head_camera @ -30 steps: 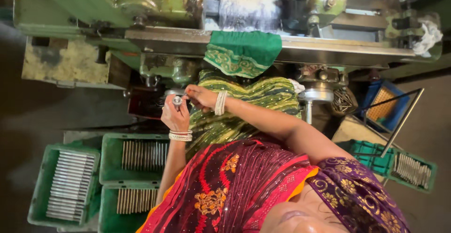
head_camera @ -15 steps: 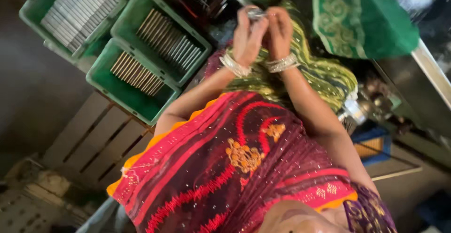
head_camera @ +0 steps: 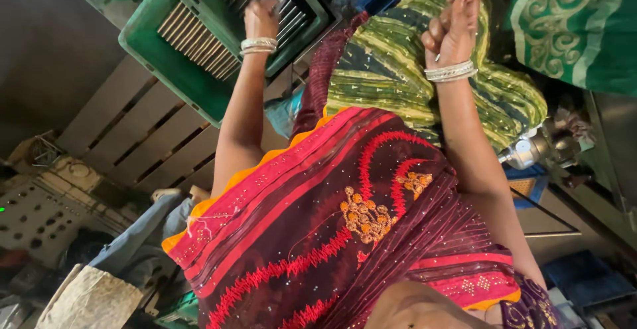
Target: The person repeatedly inserts small metal rods into a textile machine, operates two levers to process the material, and then removes the rods. The rods are placed into green trays after removal.
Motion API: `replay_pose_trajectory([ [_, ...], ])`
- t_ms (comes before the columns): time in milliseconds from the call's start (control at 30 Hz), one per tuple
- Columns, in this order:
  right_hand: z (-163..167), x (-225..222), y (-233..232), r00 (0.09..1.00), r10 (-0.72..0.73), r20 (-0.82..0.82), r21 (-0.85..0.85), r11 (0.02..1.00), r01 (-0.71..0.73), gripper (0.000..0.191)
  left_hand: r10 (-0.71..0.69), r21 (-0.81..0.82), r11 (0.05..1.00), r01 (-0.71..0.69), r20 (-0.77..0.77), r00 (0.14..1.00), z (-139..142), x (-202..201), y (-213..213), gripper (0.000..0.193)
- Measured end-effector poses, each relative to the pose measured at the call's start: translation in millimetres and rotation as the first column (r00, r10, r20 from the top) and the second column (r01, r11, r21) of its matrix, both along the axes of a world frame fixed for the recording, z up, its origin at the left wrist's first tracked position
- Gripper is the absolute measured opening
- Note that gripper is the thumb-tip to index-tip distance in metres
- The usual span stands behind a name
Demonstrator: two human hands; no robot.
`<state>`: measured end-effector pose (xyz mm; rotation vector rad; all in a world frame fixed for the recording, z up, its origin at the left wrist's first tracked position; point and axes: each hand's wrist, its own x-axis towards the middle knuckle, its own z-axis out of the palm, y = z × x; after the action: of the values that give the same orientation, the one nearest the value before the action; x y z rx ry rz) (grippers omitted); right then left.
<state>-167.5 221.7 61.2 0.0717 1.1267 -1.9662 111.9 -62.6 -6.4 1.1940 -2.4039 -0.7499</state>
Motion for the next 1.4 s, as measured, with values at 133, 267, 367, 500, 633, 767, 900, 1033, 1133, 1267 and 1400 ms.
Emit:
replay_pose_trajectory([
  [133, -3, -4, -10, 1.0, 0.007, 0.002, 0.003, 1.0, -0.007, 0.02, -0.09, 0.247, 0.969, 0.004, 0.338, 0.937, -20, 10, 8, 0.012],
  [267, -2, -3, -16, 1.0, 0.007, -0.002, 0.016, 1.0, -0.007, 0.02, -0.211, 0.225, 0.961, 0.16, 0.227, 0.951, -21, 13, 1, 0.017],
  [367, -5, -3, -16, 1.0, 0.012, -0.026, 0.012, 1.0, -0.011, 0.02, -0.211, 0.056, 0.977, 0.207, 0.102, 0.972, -11, 26, -19, 0.015],
  [500, -16, -9, -15, 1.0, 0.008, 0.001, 0.044, 0.999, -0.008, 0.022, 0.162, -0.077, 0.981, -0.176, -0.159, 0.974, 4, 87, -46, 0.008],
  [633, -29, -15, -11, 1.0, 0.014, -0.003, 0.042, 0.999, -0.014, 0.021, 0.428, -0.052, 0.904, -0.425, 0.127, 0.895, -15, 160, -36, 0.009],
  [767, -33, -13, -6, 1.0, -0.019, 0.008, 0.058, 0.998, 0.018, 0.018, 0.217, 0.109, 0.926, -0.361, 0.628, 0.748, -45, 196, -4, 0.013],
  [900, -28, -3, -7, 1.0, 0.0, -0.019, 0.059, 0.998, 0.001, 0.016, 0.083, 0.118, 0.959, -0.257, 0.751, 0.655, -57, 190, 2, 0.019],
  [1033, -18, 11, -18, 0.999, -0.026, -0.041, 0.135, 0.99, 0.031, 0.014, 0.009, 0.117, 0.979, -0.17, 0.798, 0.603, -57, 179, -9, 0.026],
  [1133, -12, 19, -25, 0.999, -0.003, -0.046, 0.09, 0.996, 0.007, 0.015, -0.081, 0.19, 0.966, -0.175, 0.867, 0.492, -51, 175, -14, 0.031],
  [1267, -9, 24, -28, 1.0, 0.008, 0.0, 0.073, 0.997, -0.008, 0.014, -0.24, 0.3, 0.952, -0.066, 0.86, 0.449, -46, 173, -8, 0.032],
  [1400, -10, 26, -27, 1.0, 0.018, 0.005, 0.039, 0.999, -0.019, 0.016, -0.326, 0.36, 0.933, -0.007, 0.853, 0.407, -43, 176, -2, 0.023],
])
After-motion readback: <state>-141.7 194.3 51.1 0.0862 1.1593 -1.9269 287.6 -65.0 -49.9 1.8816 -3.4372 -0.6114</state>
